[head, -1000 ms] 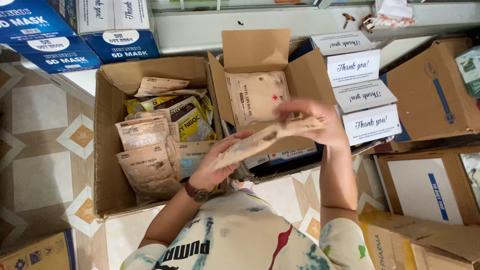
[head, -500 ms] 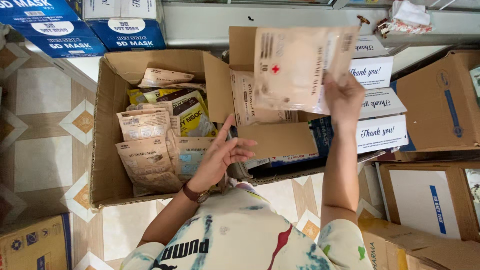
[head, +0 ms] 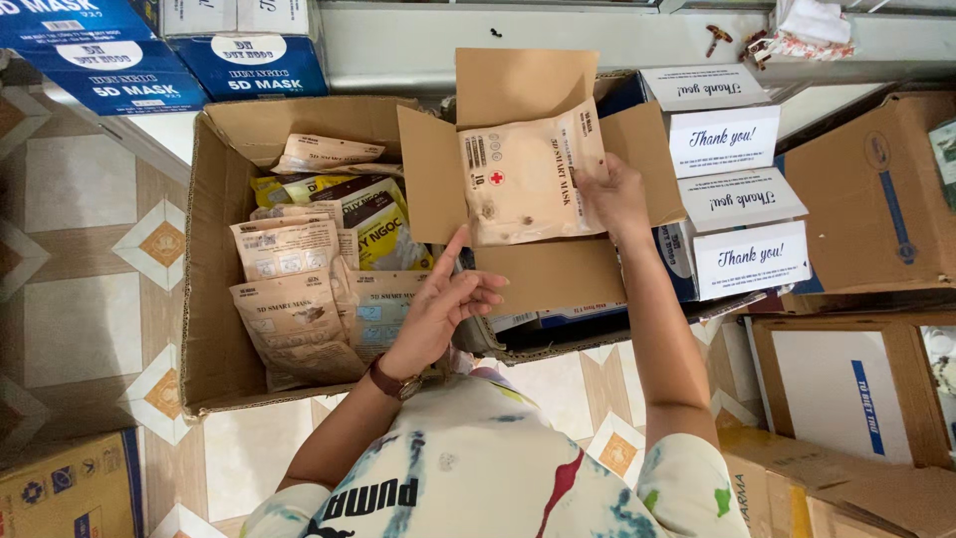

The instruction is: The person packs individually wrapped face masks from a large open box into smaller shipping boxes. They place the masks one by one into the smaller boxes, then close the flaps and stack the completed boxes on a nearby shelf.

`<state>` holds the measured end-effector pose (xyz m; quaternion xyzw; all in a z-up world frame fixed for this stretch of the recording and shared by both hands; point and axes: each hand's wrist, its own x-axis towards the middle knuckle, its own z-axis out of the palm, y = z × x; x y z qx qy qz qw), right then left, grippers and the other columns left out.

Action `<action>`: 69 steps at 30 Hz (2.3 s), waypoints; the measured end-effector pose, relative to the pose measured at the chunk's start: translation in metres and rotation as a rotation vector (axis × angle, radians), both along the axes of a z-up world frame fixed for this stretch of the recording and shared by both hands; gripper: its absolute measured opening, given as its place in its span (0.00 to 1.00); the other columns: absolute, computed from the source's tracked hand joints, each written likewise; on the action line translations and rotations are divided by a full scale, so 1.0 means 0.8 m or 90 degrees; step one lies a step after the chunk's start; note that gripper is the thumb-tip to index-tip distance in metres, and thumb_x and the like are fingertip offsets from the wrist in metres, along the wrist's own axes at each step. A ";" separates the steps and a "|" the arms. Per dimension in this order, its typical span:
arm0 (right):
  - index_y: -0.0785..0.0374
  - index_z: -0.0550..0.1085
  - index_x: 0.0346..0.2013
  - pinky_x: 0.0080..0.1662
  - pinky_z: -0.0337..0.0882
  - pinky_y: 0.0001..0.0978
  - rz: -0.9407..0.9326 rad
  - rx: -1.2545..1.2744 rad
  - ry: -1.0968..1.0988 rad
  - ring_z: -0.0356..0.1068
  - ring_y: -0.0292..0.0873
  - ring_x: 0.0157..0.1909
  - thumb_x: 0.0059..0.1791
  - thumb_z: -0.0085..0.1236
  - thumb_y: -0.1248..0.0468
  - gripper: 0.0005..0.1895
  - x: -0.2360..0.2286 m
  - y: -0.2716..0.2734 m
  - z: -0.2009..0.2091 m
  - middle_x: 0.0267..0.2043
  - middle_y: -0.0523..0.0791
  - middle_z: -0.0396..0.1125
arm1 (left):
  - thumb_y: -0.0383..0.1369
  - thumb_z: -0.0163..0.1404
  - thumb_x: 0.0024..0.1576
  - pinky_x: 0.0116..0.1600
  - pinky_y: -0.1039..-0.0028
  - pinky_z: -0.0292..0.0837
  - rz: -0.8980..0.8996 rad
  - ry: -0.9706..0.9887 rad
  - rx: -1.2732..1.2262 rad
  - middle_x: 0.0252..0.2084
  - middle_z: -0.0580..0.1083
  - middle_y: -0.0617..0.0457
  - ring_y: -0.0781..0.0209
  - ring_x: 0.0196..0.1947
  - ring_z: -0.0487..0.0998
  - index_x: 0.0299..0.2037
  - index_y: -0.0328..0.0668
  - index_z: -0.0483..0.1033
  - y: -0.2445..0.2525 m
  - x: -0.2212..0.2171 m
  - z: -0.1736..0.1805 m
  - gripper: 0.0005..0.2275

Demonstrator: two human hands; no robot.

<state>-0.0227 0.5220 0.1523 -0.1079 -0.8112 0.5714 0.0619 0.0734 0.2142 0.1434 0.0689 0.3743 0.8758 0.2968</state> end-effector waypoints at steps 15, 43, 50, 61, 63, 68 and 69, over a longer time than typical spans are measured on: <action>0.60 0.71 0.65 0.50 0.73 0.49 -0.020 0.616 -0.087 0.75 0.59 0.43 0.53 0.62 0.55 0.27 0.032 -0.011 0.055 0.42 0.58 0.76 | 0.34 0.45 0.66 0.50 0.75 0.74 -0.006 -0.015 0.004 0.51 0.77 0.45 0.64 0.46 0.78 0.79 0.44 0.37 0.003 -0.003 -0.011 0.34; 0.60 0.79 0.52 0.62 0.67 0.49 0.148 0.543 0.140 0.65 0.61 0.67 0.54 0.59 0.58 0.14 0.077 -0.107 -0.007 0.61 0.57 0.70 | 0.37 0.47 0.68 0.58 0.70 0.76 0.104 0.121 -0.127 0.52 0.78 0.50 0.63 0.51 0.79 0.60 0.35 0.72 -0.072 -0.026 -0.033 0.16; 0.67 0.80 0.49 0.65 0.68 0.50 0.132 0.508 0.240 0.68 0.62 0.66 0.58 0.55 0.67 0.10 0.088 -0.122 -0.008 0.57 0.59 0.72 | 0.34 0.53 0.62 0.47 0.67 0.74 0.240 0.311 -0.777 0.42 0.80 0.47 0.55 0.41 0.80 0.49 0.40 0.79 -0.194 -0.090 -0.142 0.10; 0.68 0.80 0.52 0.64 0.67 0.49 0.106 0.553 0.280 0.70 0.59 0.66 0.60 0.52 0.67 0.11 0.093 -0.130 -0.017 0.58 0.58 0.73 | 0.33 0.58 0.52 0.56 0.56 0.74 -0.445 0.277 -1.135 0.50 0.78 0.37 0.42 0.51 0.80 0.48 0.38 0.80 -0.245 -0.053 -0.291 0.14; 0.68 0.80 0.51 0.63 0.67 0.49 0.103 0.561 0.284 0.70 0.58 0.65 0.60 0.52 0.67 0.11 0.093 -0.129 -0.018 0.57 0.58 0.73 | 0.34 0.59 0.52 0.57 0.56 0.74 -0.417 0.282 -1.147 0.51 0.78 0.38 0.43 0.51 0.80 0.48 0.39 0.80 -0.241 -0.049 -0.310 0.15; 0.67 0.81 0.50 0.63 0.68 0.48 0.090 0.568 0.292 0.71 0.57 0.65 0.60 0.52 0.67 0.11 0.090 -0.128 -0.021 0.57 0.58 0.73 | 0.36 0.60 0.52 0.58 0.58 0.72 -0.456 0.277 -1.152 0.52 0.78 0.41 0.45 0.52 0.80 0.48 0.40 0.81 -0.233 -0.045 -0.338 0.15; 0.67 0.81 0.50 0.63 0.68 0.48 0.090 0.567 0.292 0.71 0.57 0.65 0.60 0.52 0.67 0.11 0.091 -0.128 -0.021 0.57 0.58 0.73 | 0.37 0.60 0.52 0.59 0.58 0.72 -0.459 0.276 -1.140 0.52 0.78 0.42 0.45 0.52 0.80 0.48 0.41 0.81 -0.233 -0.046 -0.337 0.15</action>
